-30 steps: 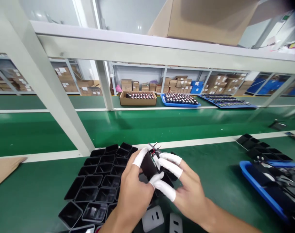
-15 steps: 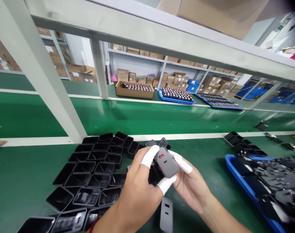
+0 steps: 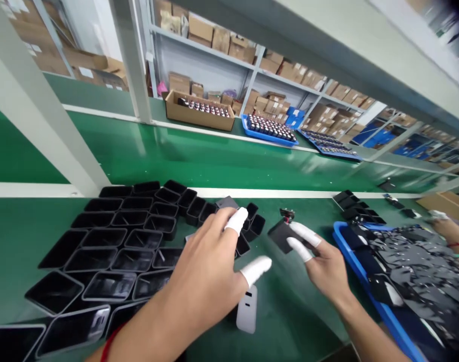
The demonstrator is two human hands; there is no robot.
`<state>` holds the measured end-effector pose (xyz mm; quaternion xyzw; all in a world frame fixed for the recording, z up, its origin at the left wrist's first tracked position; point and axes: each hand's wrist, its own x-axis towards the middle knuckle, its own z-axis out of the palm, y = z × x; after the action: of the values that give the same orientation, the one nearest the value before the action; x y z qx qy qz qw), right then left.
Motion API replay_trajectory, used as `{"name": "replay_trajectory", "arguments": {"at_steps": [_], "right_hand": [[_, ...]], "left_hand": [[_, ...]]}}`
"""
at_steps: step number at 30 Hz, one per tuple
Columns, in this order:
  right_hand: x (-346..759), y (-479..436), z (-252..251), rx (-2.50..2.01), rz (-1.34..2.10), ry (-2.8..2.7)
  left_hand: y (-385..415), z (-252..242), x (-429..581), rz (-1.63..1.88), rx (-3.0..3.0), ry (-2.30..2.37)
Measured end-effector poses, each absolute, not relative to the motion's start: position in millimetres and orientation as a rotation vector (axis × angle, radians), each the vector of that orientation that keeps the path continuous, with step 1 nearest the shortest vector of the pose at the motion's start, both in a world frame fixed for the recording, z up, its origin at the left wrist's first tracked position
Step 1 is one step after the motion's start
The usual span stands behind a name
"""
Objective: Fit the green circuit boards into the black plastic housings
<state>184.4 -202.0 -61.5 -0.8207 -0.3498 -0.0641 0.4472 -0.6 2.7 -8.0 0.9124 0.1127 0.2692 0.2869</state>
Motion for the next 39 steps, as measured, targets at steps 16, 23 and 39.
{"name": "replay_trajectory", "arguments": {"at_steps": [16,23,39], "right_hand": [[204.8,-202.6,-71.3,-1.837,0.036,-0.547],[170.1,-164.8,-42.4,-1.097,0.555,-0.210],[170.4,-137.0,-39.5,-1.069,0.775,-0.172]], "left_hand": [[4.4,-18.2,5.0,0.881,2.540,0.313],[10.2,-29.6,5.1,0.872,2.549,0.344],[13.5,-20.8,2.3,0.717,2.582,0.306]]}}
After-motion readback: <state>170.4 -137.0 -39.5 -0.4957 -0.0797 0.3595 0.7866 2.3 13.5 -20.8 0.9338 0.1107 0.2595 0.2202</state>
